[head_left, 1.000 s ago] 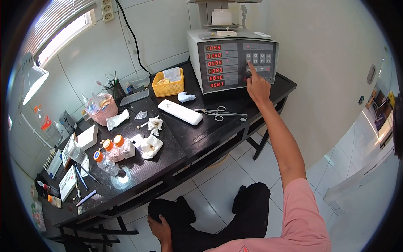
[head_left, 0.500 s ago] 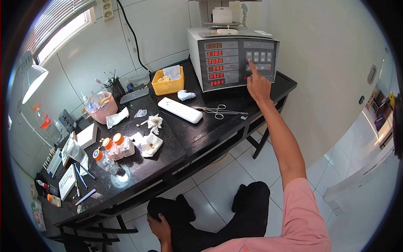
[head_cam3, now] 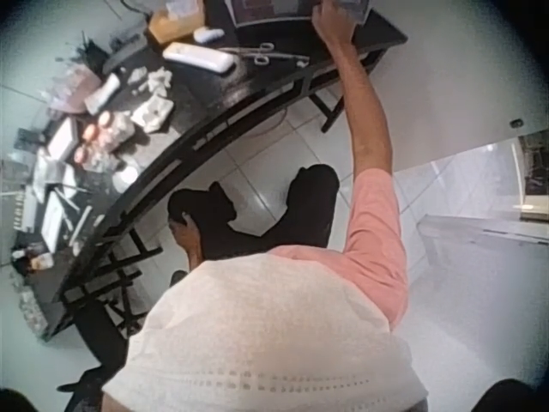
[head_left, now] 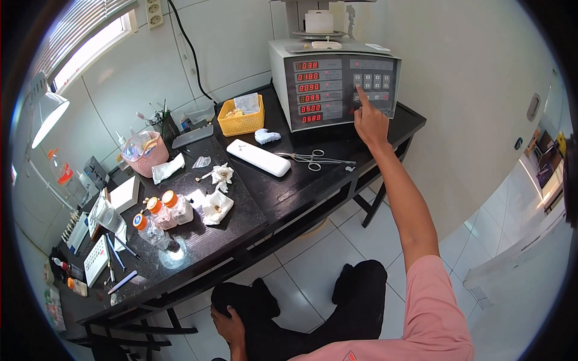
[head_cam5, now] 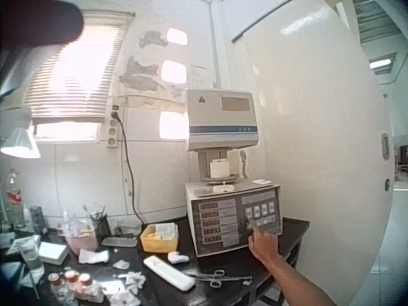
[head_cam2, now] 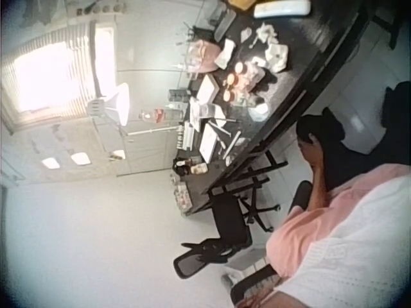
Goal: Applying glaze to a dental prosthetic and placing it in a porcelain furnace for firing.
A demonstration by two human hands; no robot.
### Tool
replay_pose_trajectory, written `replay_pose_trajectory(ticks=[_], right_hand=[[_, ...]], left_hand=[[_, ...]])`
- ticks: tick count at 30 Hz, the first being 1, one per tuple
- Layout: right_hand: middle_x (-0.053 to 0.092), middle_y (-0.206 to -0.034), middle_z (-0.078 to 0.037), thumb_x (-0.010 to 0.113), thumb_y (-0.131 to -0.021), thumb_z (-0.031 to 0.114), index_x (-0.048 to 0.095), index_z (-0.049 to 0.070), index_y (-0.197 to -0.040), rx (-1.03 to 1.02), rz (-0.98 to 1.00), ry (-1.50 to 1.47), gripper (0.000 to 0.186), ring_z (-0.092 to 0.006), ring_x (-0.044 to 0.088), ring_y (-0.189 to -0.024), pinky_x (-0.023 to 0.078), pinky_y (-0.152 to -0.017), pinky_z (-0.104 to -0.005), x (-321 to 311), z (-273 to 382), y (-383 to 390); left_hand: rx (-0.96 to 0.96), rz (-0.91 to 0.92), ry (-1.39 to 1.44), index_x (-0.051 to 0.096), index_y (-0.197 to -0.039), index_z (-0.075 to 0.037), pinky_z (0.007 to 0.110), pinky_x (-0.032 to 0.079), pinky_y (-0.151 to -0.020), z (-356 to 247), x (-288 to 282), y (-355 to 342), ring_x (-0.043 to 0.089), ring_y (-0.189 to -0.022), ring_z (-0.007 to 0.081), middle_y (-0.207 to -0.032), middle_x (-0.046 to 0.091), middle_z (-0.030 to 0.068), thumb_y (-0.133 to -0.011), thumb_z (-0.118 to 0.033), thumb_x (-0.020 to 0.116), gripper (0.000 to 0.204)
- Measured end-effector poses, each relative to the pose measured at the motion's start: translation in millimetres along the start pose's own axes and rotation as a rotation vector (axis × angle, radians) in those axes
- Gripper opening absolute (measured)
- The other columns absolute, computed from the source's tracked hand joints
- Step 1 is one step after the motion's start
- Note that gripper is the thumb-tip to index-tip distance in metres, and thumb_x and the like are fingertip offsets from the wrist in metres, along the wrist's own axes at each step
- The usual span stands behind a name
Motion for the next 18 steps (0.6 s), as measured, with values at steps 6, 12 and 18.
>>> replay_pose_trajectory(ticks=[6,12,18], right_hand=[[0.068,-0.08,-0.016,0.055,-0.083,0.01,0.041,0.018,-0.145,0.01,0.008,0.006,0.064,-0.0358,0.066,-0.065,0.053,-0.057,-0.0469,-0.3,-1.0,0.1],[0.069,-0.081,-0.016,0.055,-0.083,0.01,0.04,0.019,-0.146,0.026,0.027,0.006,0.065,-0.0362,0.066,-0.065,0.053,-0.057,-0.047,0.9,-1.3,0.2],[0.069,-0.081,-0.016,0.055,-0.083,0.01,0.04,0.018,-0.145,0.015,0.012,0.001,0.065,-0.0357,0.066,-0.065,0.053,-0.056,-0.0467,0.4,-1.5,0.5]], left_hand=[[-0.008,0.002,-0.006,0.037,-0.138,0.003,0.048,0.042,-0.099,-0.7,-0.6,-0.2,0.052,-0.118,0.0454,-0.13,0.05,0.0281,-0.093,-0.026,0.054,0.056],[0.0,-0.008,-0.009,0.038,-0.137,0.003,0.048,0.043,-0.098,1.6,0.7,-0.6,0.053,-0.116,0.0454,-0.129,0.051,0.028,-0.092,-0.026,0.055,0.057],[-0.007,-0.001,0.006,0.038,-0.137,0.003,0.048,0.043,-0.099,-2.5,-2.0,0.3,0.052,-0.117,0.0452,-0.129,0.051,0.0279,-0.092,-0.026,0.054,0.057]])
Point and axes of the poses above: each hand's wrist, its own y-axis away from the middle knuckle, its own x-axis out of the palm, z = x × y, the point moved 9 cm from there along -y, towards the middle knuckle
